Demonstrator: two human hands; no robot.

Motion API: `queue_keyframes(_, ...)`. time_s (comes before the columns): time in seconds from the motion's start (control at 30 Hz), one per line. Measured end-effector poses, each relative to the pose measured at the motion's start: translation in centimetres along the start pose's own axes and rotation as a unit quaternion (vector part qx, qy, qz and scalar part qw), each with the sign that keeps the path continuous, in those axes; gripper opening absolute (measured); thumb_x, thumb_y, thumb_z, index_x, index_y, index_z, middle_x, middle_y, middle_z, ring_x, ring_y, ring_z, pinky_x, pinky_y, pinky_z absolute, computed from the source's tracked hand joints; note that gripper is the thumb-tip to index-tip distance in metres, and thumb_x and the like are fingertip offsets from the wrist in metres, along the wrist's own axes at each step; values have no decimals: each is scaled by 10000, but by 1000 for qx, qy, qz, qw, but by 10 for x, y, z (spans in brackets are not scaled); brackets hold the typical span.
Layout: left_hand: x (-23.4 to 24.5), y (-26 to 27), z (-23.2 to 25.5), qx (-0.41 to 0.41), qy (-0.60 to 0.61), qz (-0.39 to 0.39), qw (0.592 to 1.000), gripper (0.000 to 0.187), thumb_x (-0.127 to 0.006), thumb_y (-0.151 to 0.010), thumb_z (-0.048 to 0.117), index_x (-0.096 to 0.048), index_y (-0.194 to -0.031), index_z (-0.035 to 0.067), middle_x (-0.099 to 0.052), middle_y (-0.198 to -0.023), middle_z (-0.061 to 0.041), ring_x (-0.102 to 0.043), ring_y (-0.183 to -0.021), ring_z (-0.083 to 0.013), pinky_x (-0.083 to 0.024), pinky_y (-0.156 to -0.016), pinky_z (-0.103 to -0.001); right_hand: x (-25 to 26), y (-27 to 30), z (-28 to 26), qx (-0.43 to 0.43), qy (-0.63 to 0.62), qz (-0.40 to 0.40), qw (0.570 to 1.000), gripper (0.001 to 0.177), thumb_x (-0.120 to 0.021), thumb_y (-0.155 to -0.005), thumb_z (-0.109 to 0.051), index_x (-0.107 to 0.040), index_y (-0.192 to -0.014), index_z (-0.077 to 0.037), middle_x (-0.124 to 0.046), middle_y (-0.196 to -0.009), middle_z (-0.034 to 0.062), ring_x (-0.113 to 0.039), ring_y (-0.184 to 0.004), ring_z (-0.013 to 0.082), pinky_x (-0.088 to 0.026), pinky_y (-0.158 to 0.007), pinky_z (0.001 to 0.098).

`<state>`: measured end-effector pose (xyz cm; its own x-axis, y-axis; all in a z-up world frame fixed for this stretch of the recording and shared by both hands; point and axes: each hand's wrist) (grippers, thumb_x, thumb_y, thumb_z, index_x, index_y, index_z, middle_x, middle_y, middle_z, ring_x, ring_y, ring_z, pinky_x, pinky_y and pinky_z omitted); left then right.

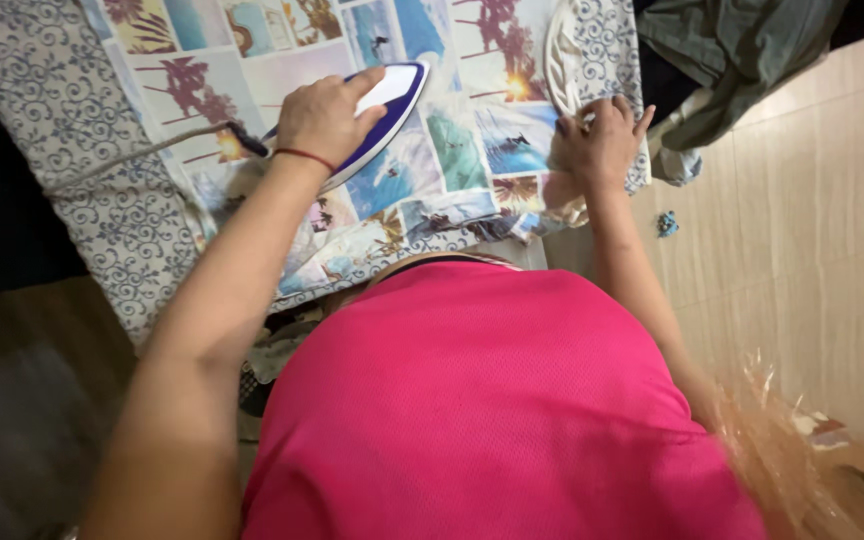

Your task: The person irons a patterned cloth on an ironing board. They repeatedly smooth the fabric with their hands and use a steam iron to press different sections, adjusting the cloth's position as needed.

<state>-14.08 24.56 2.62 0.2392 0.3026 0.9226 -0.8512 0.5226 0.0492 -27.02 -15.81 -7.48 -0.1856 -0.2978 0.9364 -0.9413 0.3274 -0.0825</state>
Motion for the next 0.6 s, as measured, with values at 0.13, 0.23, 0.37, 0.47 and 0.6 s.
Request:
queue_keyframes(0.13,-24,-28,27,12,21,22,999,401,-723,-933,423,-666,-1303,278,-701,-870,-178,-682,-808,-413,-537,-714,-526,-2,3,11,-31,45,-20,998,371,-819,-876,-407,-678,-929,-68,-706,-1086,170,-508,-1324,404,-106,-1165,673)
queue_keyframes(0.23,-44,-60,42,-7,32,55,998,405,-732,-922,412,-663,-1292,262,-710,-870,-170,-688,-807,-406,-538,-709,-522,-11,4,19,-36,43,-17,998,362,-810,-900,-398,-663,-922,-68,-710,-1046,169,-510,-1316,413,-112,-1157,681)
queue_keyframes(0.37,-57,-92,60,-36,28,65,997,433,-739,-901,416,-670,-1297,254,-725,-883,-169,-696,-817,-396,-546,-731,-507,-16,0,26,-63,-9,-9,998,341,-778,-952,-344,-607,-1029,-60,-701,-1033,155,-606,-1164,392,-144,-1205,671)
queue_keyframes(0.47,-53,-90,68,-73,24,-3,997,446,-726,-909,415,-665,-1324,263,-734,-910,-165,-705,-827,-369,-551,-734,-495,-8,2,25,-65,-36,-20,997,323,-773,-940,-285,-610,-1091,-50,-712,-1025,134,-642,-1085,376,-145,-1195,687)
queue_keyframes(0.6,-41,-67,82,-110,-10,-133,985,436,-688,-949,438,-647,-1366,318,-724,-910,-168,-704,-829,-349,-558,-723,-483,2,-3,24,-43,-22,0,999,371,-843,-843,-327,-697,-1072,-74,-716,-1030,144,-620,-1082,379,-144,-1119,703)
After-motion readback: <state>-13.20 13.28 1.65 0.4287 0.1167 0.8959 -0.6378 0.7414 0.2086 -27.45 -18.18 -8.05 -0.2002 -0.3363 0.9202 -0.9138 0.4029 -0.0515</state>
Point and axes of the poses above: each hand's wrist, its own y-axis away from the middle knuckle, its own x-axis out of the back of the hand, z = x × y
